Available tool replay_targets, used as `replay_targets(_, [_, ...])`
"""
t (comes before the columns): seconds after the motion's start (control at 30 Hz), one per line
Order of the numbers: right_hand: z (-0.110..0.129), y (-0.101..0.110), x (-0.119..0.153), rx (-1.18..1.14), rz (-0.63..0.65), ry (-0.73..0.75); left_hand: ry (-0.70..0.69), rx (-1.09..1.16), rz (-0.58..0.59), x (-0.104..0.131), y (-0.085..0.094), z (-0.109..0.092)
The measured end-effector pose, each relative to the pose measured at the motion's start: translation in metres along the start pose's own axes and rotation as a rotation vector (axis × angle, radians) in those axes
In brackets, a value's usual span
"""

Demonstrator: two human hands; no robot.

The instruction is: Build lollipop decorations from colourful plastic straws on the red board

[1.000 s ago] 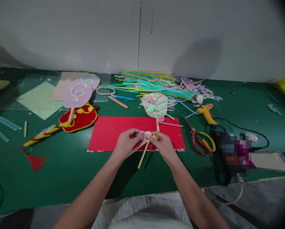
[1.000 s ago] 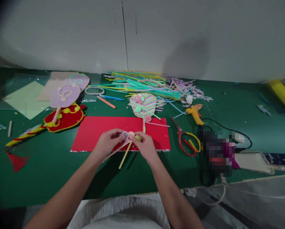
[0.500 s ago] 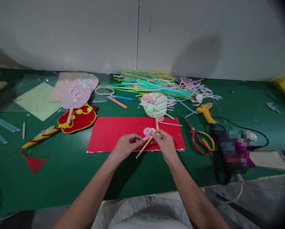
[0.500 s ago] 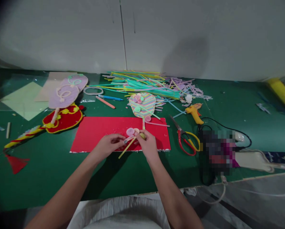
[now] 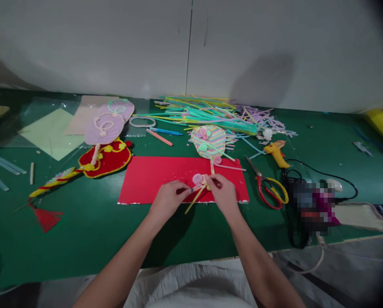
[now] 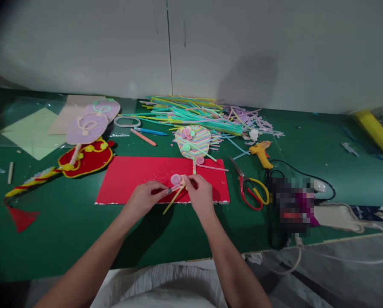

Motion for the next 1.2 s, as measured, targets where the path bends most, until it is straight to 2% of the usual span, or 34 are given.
replay_targets(0.13, [0.006, 0.004, -0.001, 0.083, -0.028, 0.112, -0.022, -0.084, -0.041, 0.001, 0.002, -0.001])
replay_targets(0.2, [0.005, 0.011, -0.003, 0.13, -0.085, 0.149, -0.016, -0.114, -0.075, 0.002, 0.005, 0.001])
replay_targets(0.27, [0.002, 0.021, -0.006, 0.186, -0.158, 0.16, -0.003, -0.139, -0.114, 0.002, 0.009, 0.004])
replay_targets(0.4, [-0.006, 0.036, -0.014, 0.231, -0.214, 0.188, 0.029, -0.172, -0.182, 0.002, 0.016, 0.009])
replay_targets(0.57, [-0.017, 0.058, -0.022, 0.254, -0.309, 0.178, 0.03, -0.201, -0.228, 0.0, 0.022, 0.007])
replay_targets(0.73, [-0.022, 0.071, -0.029, 0.223, -0.299, 0.14, 0.081, -0.198, -0.304, -0.009, 0.033, 0.002])
replay_targets(0.87, [-0.022, 0.08, -0.035, 0.211, -0.305, 0.137, 0.109, -0.175, -0.302, -0.022, 0.034, 0.001])
replay_targets(0.97, [-0.019, 0.075, -0.036, 0.164, -0.232, 0.161, 0.084, -0.134, -0.227, -0.032, 0.025, -0.003])
replay_targets(1.1, [-0.01, 0.044, -0.025, 0.096, 0.003, 0.225, 0.036, -0.079, -0.122, -0.04, 0.008, -0.011])
replay_targets(1.2, [-0.004, 0.02, -0.012, 0.096, 0.122, 0.255, 0.019, -0.066, -0.098, -0.041, 0.001, -0.013])
Point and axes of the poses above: each hand's wrist, its own x-axis away from the middle knuckle, its own y-axis out of the back of the hand, z = x × y, the point moved 7 cm from there along -x, towards the middle knuckle, and after that the axes turned 3 degrees about x, right-handed, at the moved point
